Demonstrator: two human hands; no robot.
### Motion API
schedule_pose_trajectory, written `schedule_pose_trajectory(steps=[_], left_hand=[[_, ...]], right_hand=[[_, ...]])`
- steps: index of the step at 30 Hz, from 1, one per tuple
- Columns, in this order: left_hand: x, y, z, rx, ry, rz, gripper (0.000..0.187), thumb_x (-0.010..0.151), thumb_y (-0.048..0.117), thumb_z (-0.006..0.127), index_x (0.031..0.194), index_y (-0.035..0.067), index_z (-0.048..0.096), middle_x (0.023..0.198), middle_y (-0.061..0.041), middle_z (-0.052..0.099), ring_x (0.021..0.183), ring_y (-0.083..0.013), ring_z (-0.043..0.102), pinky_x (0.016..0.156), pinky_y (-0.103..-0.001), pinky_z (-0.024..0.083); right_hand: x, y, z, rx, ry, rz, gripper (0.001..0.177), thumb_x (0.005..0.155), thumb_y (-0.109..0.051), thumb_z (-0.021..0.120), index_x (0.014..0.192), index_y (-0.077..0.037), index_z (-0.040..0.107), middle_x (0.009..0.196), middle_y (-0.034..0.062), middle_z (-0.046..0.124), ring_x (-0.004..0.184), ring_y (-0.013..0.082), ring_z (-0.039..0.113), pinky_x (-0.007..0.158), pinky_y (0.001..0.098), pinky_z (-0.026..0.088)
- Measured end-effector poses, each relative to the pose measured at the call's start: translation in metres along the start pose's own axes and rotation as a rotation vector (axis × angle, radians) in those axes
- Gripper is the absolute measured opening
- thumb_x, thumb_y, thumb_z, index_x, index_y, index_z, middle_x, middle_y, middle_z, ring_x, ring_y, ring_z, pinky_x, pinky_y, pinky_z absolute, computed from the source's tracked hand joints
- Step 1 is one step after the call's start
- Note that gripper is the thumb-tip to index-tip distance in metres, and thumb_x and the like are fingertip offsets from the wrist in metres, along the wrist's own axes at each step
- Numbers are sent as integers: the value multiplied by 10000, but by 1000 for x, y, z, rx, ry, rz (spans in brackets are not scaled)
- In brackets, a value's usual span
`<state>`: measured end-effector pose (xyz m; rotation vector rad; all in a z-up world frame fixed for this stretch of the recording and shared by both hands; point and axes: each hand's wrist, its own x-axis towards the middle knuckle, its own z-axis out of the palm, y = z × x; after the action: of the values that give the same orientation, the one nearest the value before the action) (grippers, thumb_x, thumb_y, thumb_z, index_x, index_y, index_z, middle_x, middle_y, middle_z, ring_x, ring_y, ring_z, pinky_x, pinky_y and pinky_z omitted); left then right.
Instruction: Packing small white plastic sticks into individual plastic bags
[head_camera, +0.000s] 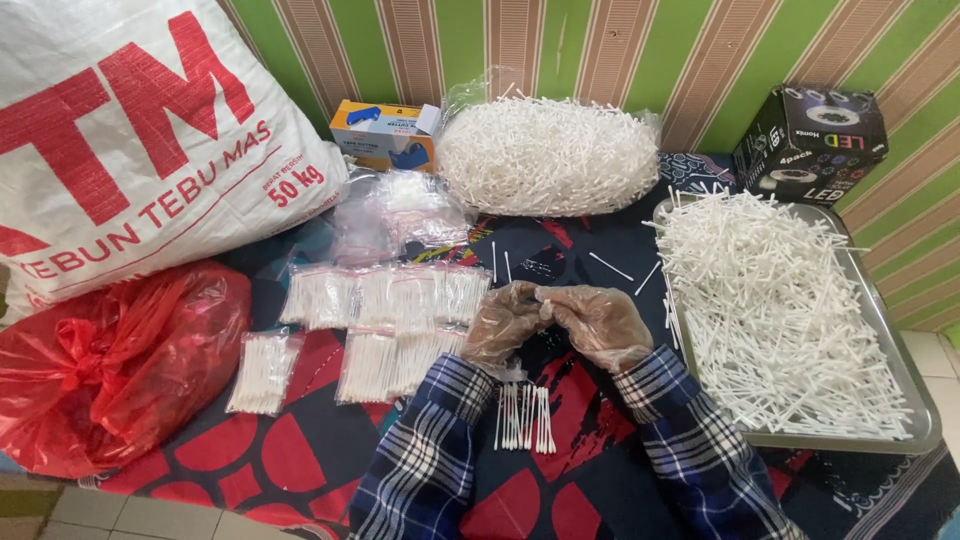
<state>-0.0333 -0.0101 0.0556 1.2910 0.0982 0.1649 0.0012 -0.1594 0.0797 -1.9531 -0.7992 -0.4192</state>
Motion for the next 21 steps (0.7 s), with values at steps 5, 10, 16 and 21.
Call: schedule_pose_trajectory(steps=[5,10,16,21], left_hand=[[0,-11,6,43,12,207,158,773,-67,864,905,3,812,630,-133,717,556,-68,616,575,-237,579],[7,-18,-17,-50,-198,105,359,824,-16,780,1175,-16,708,697,-121,716,641,-101,665,610,-212,590],[3,-20,-19,-22,-257,153,512,799,-69,763,1297,33,693,884,-167,729,847,-150,654,769,-318,602],[-4,15,-34,248,-212,289,511,808,-42,793,1302,57,709,1018,-193,745,995,-255,648,895,-442,571]], right_hand=[[-5,8,3,26,-111,-11,190,853,-106,784,1034,-155,812,895,116,797,868,366,753,708,397,609],[-8,26,1,-18,-176,-51,126,862,-112,766,973,-159,803,838,109,777,835,371,747,676,408,605],[-8,31,-9,8,-184,-88,133,877,-106,705,951,-167,798,791,70,760,780,316,747,631,350,598],[-33,46,-11,-23,-63,-225,177,863,-32,711,1005,-105,787,902,80,777,816,280,750,661,317,612]])
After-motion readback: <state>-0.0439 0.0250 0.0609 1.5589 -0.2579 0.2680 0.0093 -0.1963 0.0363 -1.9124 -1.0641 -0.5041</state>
